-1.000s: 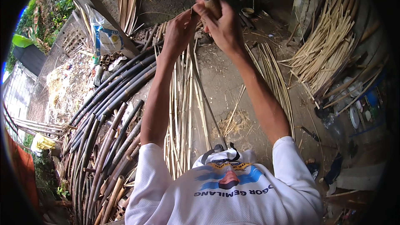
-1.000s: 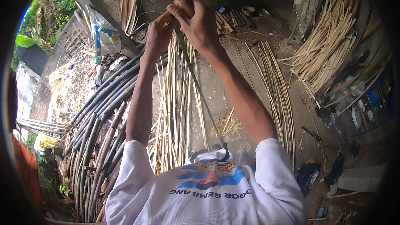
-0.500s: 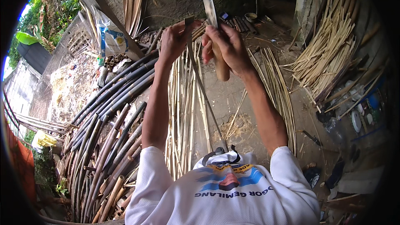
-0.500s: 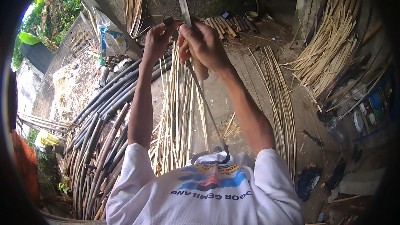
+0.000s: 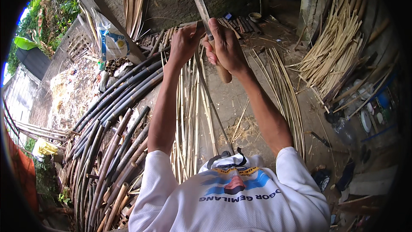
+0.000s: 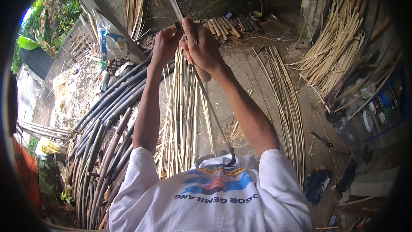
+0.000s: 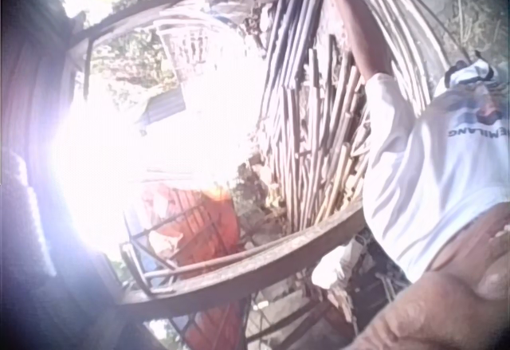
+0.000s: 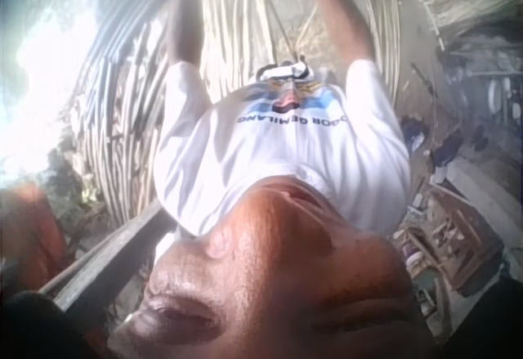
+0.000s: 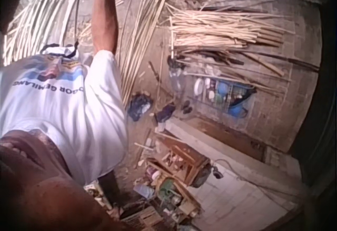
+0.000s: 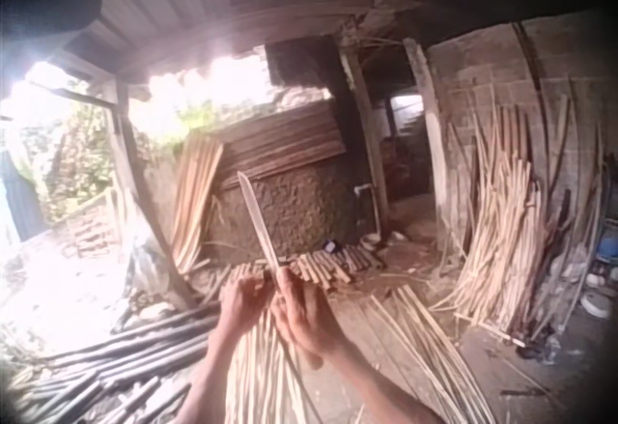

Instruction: The person uses a machete to split long bamboo poles into thin strips. They repeatedly position each pole, strike it with the blade, and separate the resulting strips, placing them into a growing pile on the floor.

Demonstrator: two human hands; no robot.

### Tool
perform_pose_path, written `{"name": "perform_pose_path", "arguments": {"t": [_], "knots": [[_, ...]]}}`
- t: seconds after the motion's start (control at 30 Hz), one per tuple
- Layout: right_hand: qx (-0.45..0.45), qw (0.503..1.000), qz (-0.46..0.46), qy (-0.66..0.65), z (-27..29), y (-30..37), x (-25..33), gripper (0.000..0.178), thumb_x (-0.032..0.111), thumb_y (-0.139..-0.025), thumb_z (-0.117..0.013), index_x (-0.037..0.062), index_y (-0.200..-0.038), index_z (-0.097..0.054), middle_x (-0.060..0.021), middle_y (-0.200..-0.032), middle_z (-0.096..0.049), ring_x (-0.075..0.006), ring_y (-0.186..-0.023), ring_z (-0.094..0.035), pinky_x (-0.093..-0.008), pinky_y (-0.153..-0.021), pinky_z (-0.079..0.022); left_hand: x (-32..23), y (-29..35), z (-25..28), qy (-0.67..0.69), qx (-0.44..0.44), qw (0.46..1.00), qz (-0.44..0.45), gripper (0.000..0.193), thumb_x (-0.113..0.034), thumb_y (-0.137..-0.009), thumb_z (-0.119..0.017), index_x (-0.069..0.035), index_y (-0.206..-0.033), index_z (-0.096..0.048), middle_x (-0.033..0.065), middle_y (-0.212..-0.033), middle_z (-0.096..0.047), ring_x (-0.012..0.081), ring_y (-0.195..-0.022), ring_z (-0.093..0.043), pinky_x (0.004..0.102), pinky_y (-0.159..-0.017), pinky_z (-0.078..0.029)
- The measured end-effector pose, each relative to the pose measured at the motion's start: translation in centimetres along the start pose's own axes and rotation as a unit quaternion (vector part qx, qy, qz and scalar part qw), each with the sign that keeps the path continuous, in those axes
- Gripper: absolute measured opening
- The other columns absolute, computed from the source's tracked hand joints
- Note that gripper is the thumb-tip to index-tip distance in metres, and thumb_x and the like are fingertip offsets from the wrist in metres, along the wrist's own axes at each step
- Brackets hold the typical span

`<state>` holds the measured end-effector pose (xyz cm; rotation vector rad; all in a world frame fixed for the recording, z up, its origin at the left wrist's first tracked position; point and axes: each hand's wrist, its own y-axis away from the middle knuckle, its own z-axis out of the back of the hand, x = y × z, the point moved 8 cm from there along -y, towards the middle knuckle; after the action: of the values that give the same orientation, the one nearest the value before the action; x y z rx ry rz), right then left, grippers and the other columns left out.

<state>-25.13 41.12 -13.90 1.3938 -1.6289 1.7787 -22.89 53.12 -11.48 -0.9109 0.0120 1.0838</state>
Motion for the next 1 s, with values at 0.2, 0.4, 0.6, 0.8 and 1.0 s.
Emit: {"name": "perform_pose_path", "arguments": {"t": [0.2,0.4,0.6,0.8,1.0], "knots": [[-0.019,1.000,-0.016,-0.005,0.3,0.1,-0.5,0.050,0.053,-0.102,-0.039,0.0081,-0.082,-0.042,0.0003,-0.060,-0.044,-0.0053,-0.041,-0.042,-0.0218,-0.038,-0.035,-0.1,0.2,-0.1,0.037,-0.033,0.998,-0.037,0.034,-0.030,-0.093,-0.061,0.002,-0.082,-0.063,0.0172,-0.062,-0.058,0.0173,-0.053,-0.052,0.0379,-0.056,-0.042],[-0.038,0.999,-0.009,-0.004,0.6,0.4,-0.7,0.049,0.050,-0.104,-0.038,0.0080,-0.079,-0.044,0.0015,-0.056,-0.043,-0.0050,-0.041,-0.043,-0.0219,-0.036,-0.035,0.5,0.1,-0.9,0.024,-0.029,0.997,-0.060,0.034,-0.030,-0.093,-0.062,0.002,-0.082,-0.062,0.0165,-0.061,-0.055,0.0162,-0.053,-0.046,0.0378,-0.054,-0.040],[-0.046,0.997,-0.034,-0.051,0.2,0.7,-1.3,0.049,0.051,-0.104,-0.034,0.0063,-0.094,-0.050,0.0021,-0.056,-0.042,-0.0032,-0.040,-0.039,-0.0207,-0.035,-0.033,0.8,0.0,-1.7,0.098,-0.016,0.991,-0.089,0.031,-0.025,-0.093,-0.062,0.004,-0.082,-0.060,0.0160,-0.062,-0.056,0.0149,-0.054,-0.047,0.0372,-0.054,-0.040],[-0.071,0.988,0.026,0.132,0.9,-0.9,-1.7,0.047,0.045,-0.106,-0.030,0.0033,-0.106,-0.051,-0.0122,-0.064,-0.051,-0.0280,-0.052,-0.054,-0.0384,-0.051,-0.047,1.0,0.5,-2.5,0.063,-0.041,0.996,-0.056,0.023,-0.020,-0.092,-0.061,0.002,-0.096,-0.066,0.0169,-0.077,-0.068,0.0182,-0.070,-0.066,0.0340,-0.064,-0.049],[-0.170,0.952,0.047,0.250,3.3,-2.1,-2.5,0.050,0.041,-0.106,-0.029,0.0004,-0.094,-0.055,-0.0230,-0.084,-0.063,-0.0412,-0.080,-0.063,-0.0460,-0.071,-0.051,0.9,0.8,-5.3,0.004,-0.054,0.999,-0.007,0.032,-0.010,-0.087,-0.062,-0.004,-0.117,-0.067,0.0155,-0.110,-0.070,0.0292,-0.103,-0.068,0.0369,-0.087,-0.051]]}}
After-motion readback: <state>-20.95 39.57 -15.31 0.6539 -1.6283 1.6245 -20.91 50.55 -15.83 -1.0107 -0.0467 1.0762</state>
